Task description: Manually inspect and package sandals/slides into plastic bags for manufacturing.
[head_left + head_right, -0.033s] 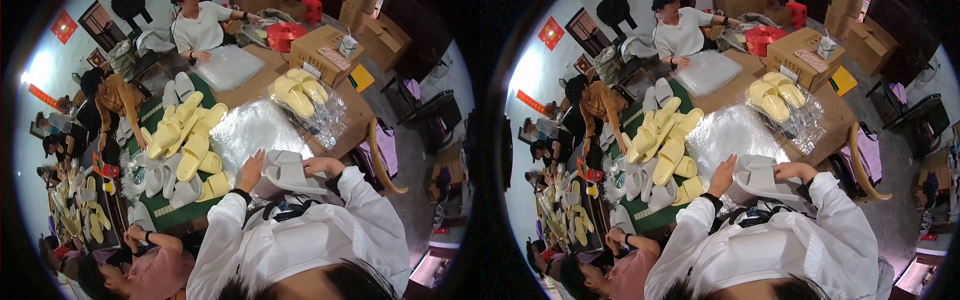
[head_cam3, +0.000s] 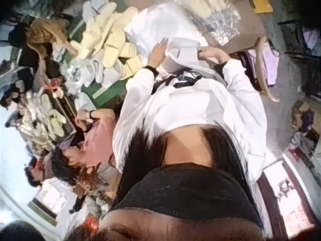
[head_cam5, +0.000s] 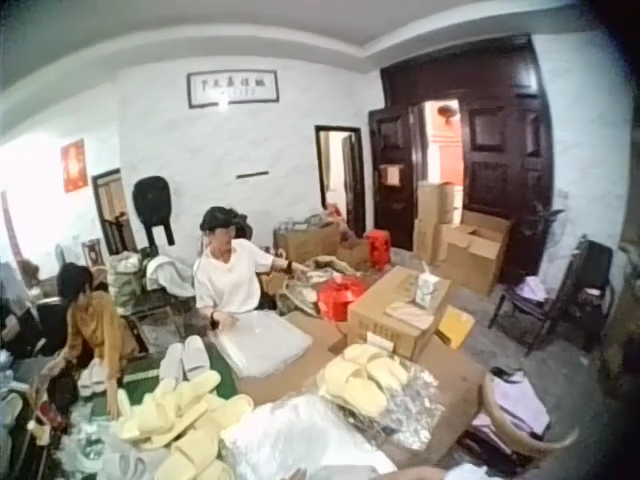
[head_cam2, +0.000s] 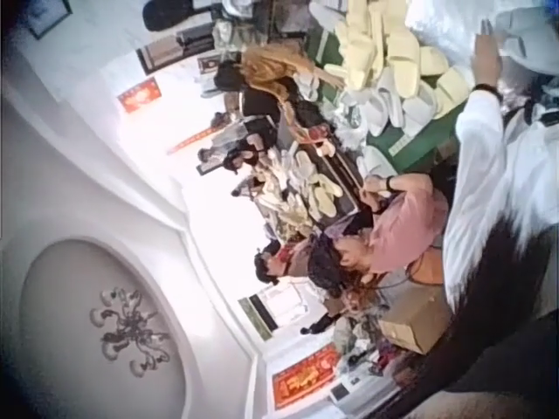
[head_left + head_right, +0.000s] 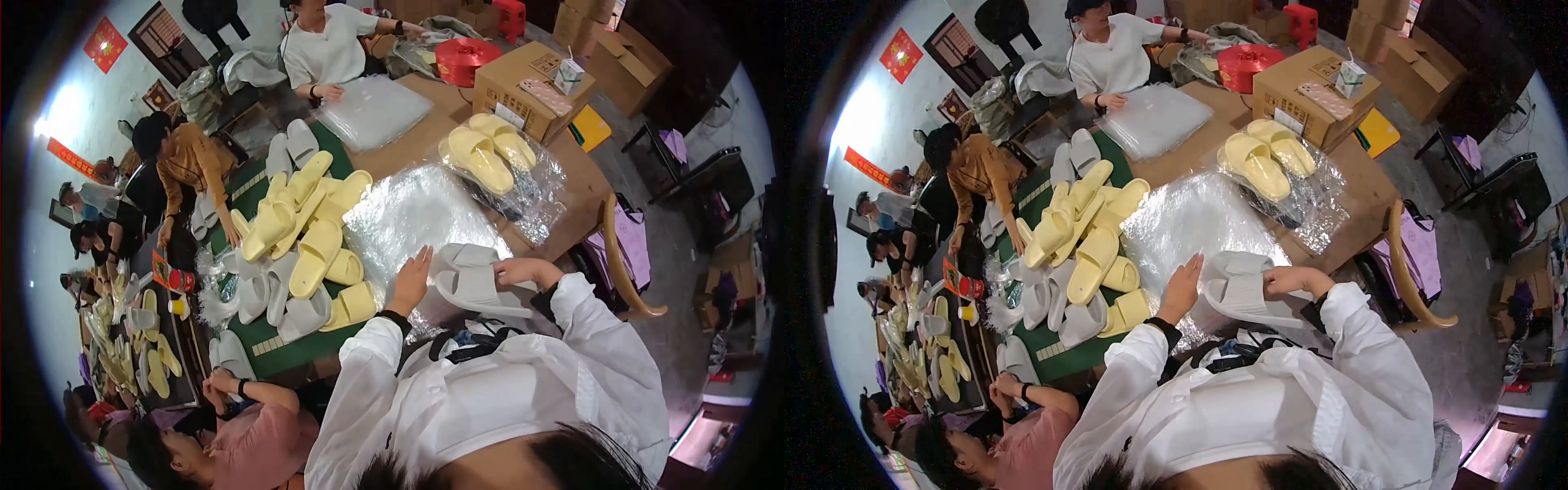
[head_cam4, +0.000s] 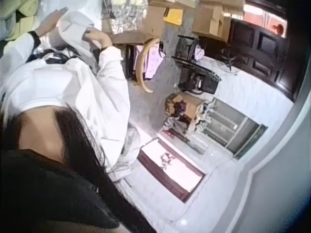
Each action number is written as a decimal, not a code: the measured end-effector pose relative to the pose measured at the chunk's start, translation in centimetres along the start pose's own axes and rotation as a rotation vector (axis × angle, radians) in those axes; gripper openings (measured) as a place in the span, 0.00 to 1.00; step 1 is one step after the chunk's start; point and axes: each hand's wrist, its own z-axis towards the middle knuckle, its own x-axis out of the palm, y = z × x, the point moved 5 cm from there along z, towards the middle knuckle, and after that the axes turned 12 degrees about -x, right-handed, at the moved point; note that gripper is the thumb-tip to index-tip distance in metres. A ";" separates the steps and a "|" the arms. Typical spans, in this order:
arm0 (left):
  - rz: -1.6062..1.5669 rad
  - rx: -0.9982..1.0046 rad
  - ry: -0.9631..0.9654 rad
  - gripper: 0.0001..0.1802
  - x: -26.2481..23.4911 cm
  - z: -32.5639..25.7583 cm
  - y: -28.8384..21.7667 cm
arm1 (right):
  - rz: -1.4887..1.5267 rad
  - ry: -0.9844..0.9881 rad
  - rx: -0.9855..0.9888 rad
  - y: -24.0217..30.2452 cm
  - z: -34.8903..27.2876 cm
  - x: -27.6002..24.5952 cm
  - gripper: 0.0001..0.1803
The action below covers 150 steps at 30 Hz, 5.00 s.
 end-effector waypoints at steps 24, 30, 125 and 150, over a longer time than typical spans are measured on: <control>0.057 0.339 -0.039 0.33 -3.2 -1.6 -8.3 | -0.875 -0.984 -0.482 4.8 3.5 3.1 0.10; 0.028 0.473 0.002 0.33 -3.3 -2.6 -9.2 | -1.033 -0.881 -0.395 5.3 6.7 3.3 0.14; -1.646 -0.556 1.013 0.29 -6.4 -2.5 -11.5 | 1.058 -0.565 0.049 2.5 6.3 1.6 0.09; -1.525 -0.482 1.038 0.27 -5.6 -5.3 -8.6 | 0.393 -1.334 -0.679 -5.1 3.8 -21.8 0.21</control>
